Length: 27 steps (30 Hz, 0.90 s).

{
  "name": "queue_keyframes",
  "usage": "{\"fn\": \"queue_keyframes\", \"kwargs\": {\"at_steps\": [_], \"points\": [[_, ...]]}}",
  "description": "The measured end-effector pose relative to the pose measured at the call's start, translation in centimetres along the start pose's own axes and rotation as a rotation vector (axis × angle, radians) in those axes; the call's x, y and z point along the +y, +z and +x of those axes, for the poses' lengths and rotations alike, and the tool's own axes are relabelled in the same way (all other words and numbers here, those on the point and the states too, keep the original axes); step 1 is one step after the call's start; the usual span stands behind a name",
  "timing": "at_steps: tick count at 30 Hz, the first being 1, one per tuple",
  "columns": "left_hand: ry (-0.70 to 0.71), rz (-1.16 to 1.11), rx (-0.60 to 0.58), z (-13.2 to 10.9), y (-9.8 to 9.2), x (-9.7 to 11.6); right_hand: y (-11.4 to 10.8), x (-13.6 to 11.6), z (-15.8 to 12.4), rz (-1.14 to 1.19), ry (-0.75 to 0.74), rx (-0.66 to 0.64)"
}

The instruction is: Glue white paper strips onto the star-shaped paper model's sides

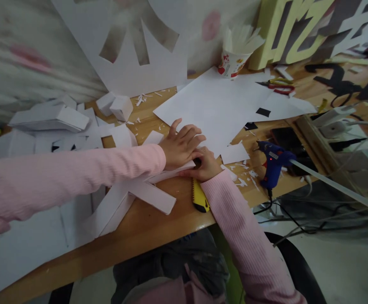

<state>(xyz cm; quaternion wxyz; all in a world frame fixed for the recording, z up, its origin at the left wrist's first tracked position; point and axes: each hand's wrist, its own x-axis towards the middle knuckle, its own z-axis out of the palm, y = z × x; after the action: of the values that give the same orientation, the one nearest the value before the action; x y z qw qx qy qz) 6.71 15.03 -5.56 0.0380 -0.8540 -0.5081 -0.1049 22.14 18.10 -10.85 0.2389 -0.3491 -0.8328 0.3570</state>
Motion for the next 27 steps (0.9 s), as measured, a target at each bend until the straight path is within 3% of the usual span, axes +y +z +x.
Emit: {"fn": "queue_keyframes", "kwargs": {"at_steps": [19, 27], "points": [[-0.023, -0.008, 0.102, -0.3, 0.4, 0.1, -0.8, -0.9, 0.2, -0.017, 0.001, -0.06], [-0.07, -0.029, 0.054, 0.0, 0.0, 0.1, -0.7, -0.7, 0.2, -0.026, -0.022, -0.054]]}}
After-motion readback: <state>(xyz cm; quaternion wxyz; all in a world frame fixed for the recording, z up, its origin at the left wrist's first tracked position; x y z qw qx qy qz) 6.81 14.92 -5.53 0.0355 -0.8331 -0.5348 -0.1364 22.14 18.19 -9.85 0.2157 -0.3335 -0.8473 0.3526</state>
